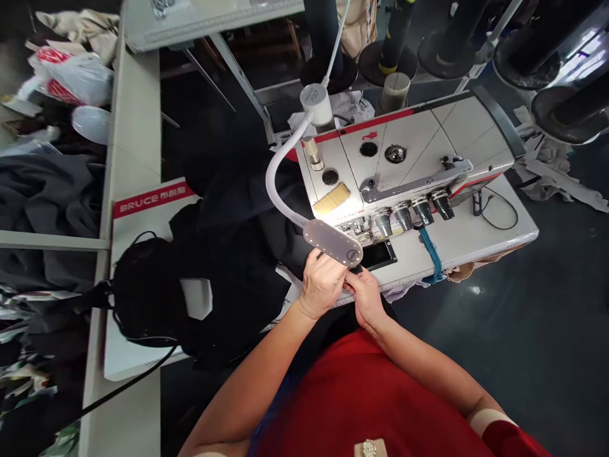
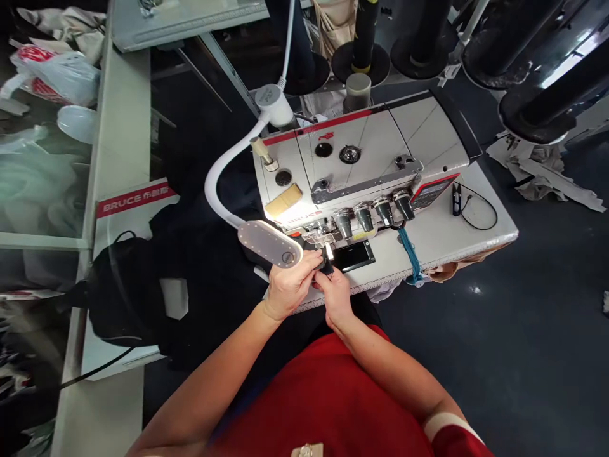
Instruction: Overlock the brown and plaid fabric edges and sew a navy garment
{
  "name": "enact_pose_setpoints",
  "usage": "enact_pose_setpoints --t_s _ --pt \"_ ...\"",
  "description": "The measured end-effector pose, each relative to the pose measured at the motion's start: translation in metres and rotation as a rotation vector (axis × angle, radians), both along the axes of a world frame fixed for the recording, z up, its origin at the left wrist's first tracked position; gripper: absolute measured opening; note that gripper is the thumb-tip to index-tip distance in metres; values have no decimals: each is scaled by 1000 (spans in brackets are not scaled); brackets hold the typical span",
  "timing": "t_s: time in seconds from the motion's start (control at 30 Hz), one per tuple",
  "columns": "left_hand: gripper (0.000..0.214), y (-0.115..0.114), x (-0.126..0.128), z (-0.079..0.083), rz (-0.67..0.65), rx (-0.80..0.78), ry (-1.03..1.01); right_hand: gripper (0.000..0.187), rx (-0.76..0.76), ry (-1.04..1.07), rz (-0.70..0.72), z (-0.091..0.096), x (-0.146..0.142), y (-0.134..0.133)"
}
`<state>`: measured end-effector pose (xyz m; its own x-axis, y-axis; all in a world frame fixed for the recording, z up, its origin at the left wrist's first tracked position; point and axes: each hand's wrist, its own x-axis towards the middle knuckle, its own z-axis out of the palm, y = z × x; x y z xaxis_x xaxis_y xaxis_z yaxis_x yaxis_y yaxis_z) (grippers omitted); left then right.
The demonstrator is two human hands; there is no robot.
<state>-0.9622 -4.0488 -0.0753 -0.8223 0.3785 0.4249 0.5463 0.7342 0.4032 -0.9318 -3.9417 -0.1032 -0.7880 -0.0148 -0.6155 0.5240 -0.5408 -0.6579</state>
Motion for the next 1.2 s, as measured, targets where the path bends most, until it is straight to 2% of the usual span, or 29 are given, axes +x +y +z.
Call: enact_pose_setpoints --t_s 0.13,0.3,0.53,0.73,0.9,1.2 --pt "17 0 4 1 -2 -132 83 14 -37 -3 -29 3 1 -1" --pt "14 4 8 0 59 -32 109 12 -66 10 -48 2 1 -2" --pt "11 4 7 2 -15 -142 159 16 -51 40 -41 -3 3 -2" --pt "12 1 4 -3 -16 -155 163 14 -52 40 -47 0 0 -5" --pt "11 -5 -5 -8 -12 -135 143 18 5 0 -25 1 -1 -5" --pt "15 -10 -12 -9 -5 -161 87 16 77 -6 12 -1 -4 -6"
